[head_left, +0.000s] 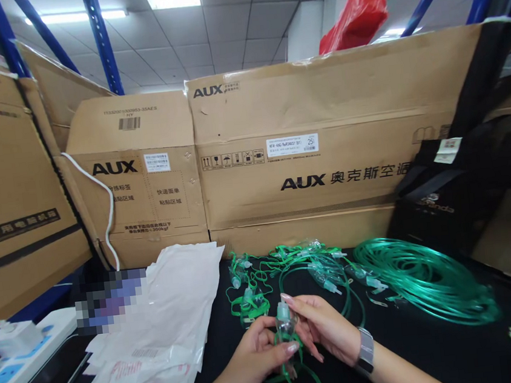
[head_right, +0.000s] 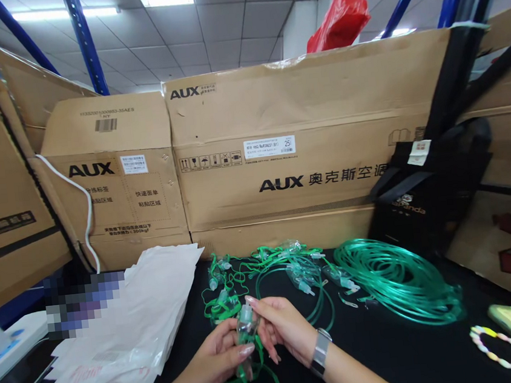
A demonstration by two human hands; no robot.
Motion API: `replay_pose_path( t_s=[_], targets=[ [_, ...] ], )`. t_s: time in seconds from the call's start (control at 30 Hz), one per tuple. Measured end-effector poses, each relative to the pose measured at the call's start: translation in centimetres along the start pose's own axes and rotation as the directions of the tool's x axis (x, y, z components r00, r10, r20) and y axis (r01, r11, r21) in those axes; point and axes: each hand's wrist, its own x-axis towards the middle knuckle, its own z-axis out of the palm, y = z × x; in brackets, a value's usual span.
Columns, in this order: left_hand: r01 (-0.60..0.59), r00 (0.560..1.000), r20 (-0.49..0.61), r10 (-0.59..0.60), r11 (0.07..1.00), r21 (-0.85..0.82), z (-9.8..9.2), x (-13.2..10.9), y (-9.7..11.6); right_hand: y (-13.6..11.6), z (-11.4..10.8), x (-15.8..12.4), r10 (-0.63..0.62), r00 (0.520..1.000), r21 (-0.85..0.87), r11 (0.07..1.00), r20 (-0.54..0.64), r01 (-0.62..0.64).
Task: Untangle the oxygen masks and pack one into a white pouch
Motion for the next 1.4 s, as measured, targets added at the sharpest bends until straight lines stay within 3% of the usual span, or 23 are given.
replay_pose_path(
  t_s=[0.17, 0.27, 0.4, 0.53, 0.63, 0.73, 0.9, 1.1, 1.23, 1.4],
  targets=[
    [0.039, 0.995, -0.094, -0.039, 0.999, -0.005, 0.0, -0.4, 0.9, 0.1, -0.3, 0.8, -0.010, 0.999, -0.231, 0.973, -0.051, -0.002],
    [0.056, 0.991, -0.119, -0.055, 0.998, 0.002, -0.1, -0.3, 1.0, -1.1, -2.4, 0.9, -0.017, 0.990, -0.432, 0.901, -0.139, -0.045],
    [0.050, 0.992, -0.115, -0.050, 0.999, 0.003, -0.1, -0.3, 0.8, -3.8, -7.7, -0.3, -0.061, 0.931, -0.704, 0.673, -0.360, -0.229],
    [0.051, 0.993, -0.110, -0.050, 0.999, 0.005, -0.1, -0.4, 0.6, -5.3, -12.1, -2.4, -0.029, 0.818, -0.757, 0.399, -0.574, -0.517],
    [0.041, 0.993, -0.110, -0.041, 0.999, -0.002, -0.2, -0.4, 0.4, -5.0, -13.3, -3.2, 0.075, 0.780, -0.742, 0.264, -0.622, -0.617],
    [0.057, 0.990, -0.128, -0.060, 0.998, -0.024, -0.2, -0.3, 0.4, -4.1, -13.2, -2.8, 0.119, 0.769, -0.742, 0.206, -0.629, -0.638],
    [0.078, 0.983, -0.162, -0.084, 0.996, -0.040, -0.1, -0.4, 0.7, -2.6, -12.5, -1.2, 0.066, 0.793, -0.759, 0.252, -0.606, -0.601],
    [0.078, 0.985, -0.147, -0.089, 0.994, -0.078, 0.1, -0.5, 1.0, -2.1, -11.9, -0.6, -0.069, 0.840, -0.775, 0.431, -0.538, -0.461],
    [0.087, 0.986, -0.135, -0.102, 0.990, -0.111, 0.2, -0.4, 0.8, -3.3, -10.8, -1.0, -0.197, 0.857, -0.773, 0.559, -0.476, -0.301],
    [0.036, 0.987, -0.151, -0.061, 0.986, -0.165, 0.2, -0.4, 0.8, -4.8, -7.1, -2.1, -0.326, 0.889, -0.704, 0.710, -0.321, 0.006]
  ],
)
